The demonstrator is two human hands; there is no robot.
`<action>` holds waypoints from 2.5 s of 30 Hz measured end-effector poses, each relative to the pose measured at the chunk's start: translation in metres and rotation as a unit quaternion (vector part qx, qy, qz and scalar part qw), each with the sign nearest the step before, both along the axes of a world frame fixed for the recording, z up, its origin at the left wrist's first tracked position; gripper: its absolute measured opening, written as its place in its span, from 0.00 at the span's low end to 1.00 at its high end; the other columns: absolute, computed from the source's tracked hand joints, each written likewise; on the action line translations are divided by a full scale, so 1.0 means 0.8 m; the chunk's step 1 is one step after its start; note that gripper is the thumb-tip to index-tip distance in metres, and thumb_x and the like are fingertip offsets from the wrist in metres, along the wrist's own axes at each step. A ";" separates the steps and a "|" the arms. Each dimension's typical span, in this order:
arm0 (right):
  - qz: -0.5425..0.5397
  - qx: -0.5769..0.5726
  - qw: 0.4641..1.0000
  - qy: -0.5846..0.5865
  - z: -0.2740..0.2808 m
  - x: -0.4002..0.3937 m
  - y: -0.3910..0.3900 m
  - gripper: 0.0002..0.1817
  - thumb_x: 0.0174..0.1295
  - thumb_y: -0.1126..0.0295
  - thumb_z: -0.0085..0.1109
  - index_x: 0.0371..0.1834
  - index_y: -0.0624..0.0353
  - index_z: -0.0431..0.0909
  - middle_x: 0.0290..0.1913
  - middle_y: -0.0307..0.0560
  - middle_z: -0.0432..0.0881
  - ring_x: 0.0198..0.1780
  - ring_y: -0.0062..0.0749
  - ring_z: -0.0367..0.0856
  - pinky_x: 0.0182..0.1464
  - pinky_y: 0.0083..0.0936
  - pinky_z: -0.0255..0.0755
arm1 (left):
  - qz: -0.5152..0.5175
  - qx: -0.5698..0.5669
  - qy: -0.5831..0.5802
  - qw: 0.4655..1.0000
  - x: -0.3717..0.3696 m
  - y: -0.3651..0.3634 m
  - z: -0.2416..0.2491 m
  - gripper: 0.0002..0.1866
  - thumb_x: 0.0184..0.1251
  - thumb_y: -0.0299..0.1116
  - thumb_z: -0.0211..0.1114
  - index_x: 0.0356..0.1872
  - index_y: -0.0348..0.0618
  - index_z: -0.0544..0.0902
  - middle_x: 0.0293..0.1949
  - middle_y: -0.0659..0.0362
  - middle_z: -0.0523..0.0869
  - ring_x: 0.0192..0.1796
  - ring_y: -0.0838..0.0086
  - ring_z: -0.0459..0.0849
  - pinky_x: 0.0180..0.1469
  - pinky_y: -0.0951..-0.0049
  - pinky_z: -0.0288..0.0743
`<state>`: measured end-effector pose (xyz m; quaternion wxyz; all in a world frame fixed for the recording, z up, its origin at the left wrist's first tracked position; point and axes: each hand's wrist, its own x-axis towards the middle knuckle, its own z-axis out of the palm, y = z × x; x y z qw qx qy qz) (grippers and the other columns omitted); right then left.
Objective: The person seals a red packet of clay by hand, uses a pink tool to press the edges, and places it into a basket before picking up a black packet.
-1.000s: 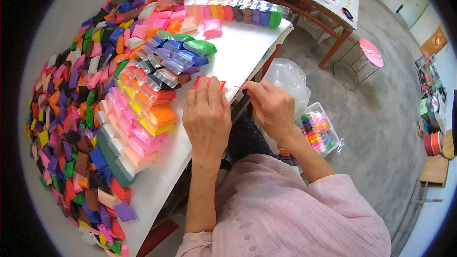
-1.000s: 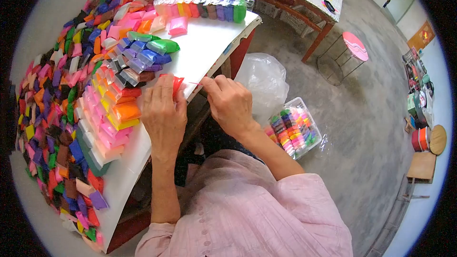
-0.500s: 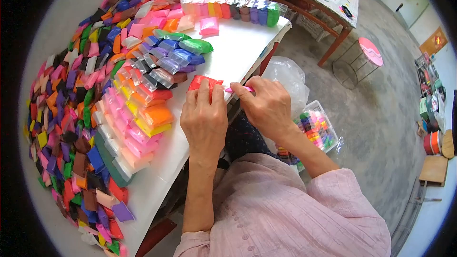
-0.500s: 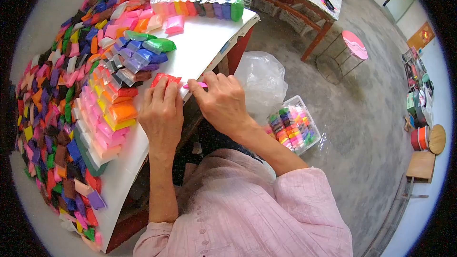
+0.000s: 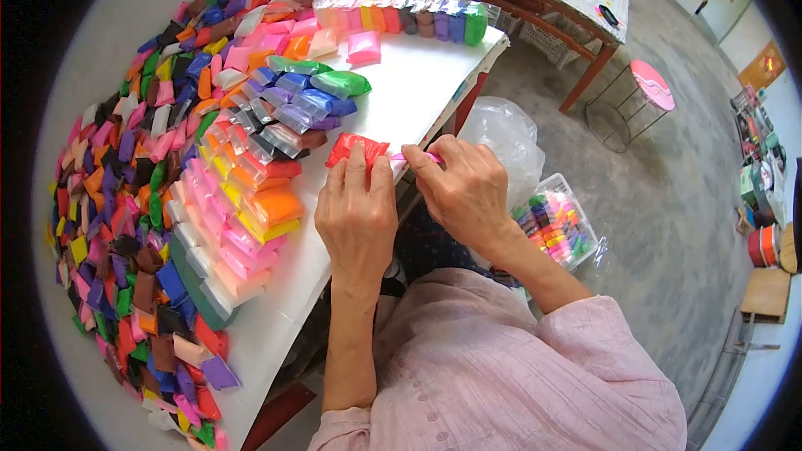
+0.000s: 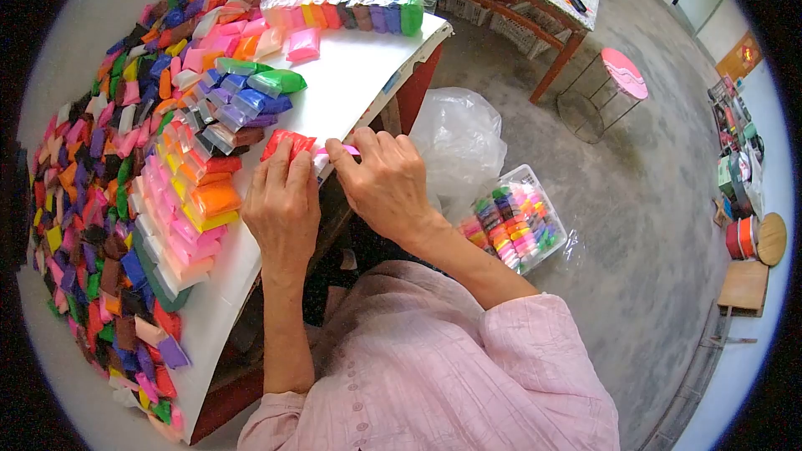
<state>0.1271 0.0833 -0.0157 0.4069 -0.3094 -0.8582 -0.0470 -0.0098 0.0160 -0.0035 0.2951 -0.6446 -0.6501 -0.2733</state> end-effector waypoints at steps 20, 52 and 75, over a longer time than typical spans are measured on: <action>0.061 -0.066 0.987 0.135 -0.008 -0.012 0.010 0.14 0.51 0.71 0.68 0.43 0.53 0.83 0.29 0.43 0.77 0.25 0.37 0.78 0.27 0.33 0.70 | -0.005 -0.004 -0.007 1.000 0.001 0.002 0.000 0.11 0.59 0.25 0.67 0.43 0.37 0.80 0.51 0.51 0.84 0.47 0.58 0.82 0.45 0.61 0.78; 0.188 -0.053 0.979 0.055 0.001 -0.028 0.047 0.08 0.53 0.73 0.65 0.33 0.60 0.75 0.28 0.48 0.77 0.29 0.45 0.80 0.30 0.36 0.73 | -0.017 -0.019 -0.043 0.999 -0.002 0.001 0.002 0.08 0.59 0.27 0.67 0.40 0.38 0.81 0.53 0.50 0.83 0.54 0.56 0.80 0.52 0.57 0.76; 0.196 -0.126 0.967 0.099 0.008 -0.017 0.054 0.10 0.53 0.75 0.65 0.39 0.61 0.81 0.34 0.47 0.78 0.32 0.42 0.82 0.33 0.34 0.74 | 0.005 -0.031 -0.010 0.999 -0.004 0.008 0.007 0.06 0.64 0.27 0.62 0.38 0.37 0.79 0.47 0.48 0.84 0.48 0.56 0.83 0.48 0.59 0.77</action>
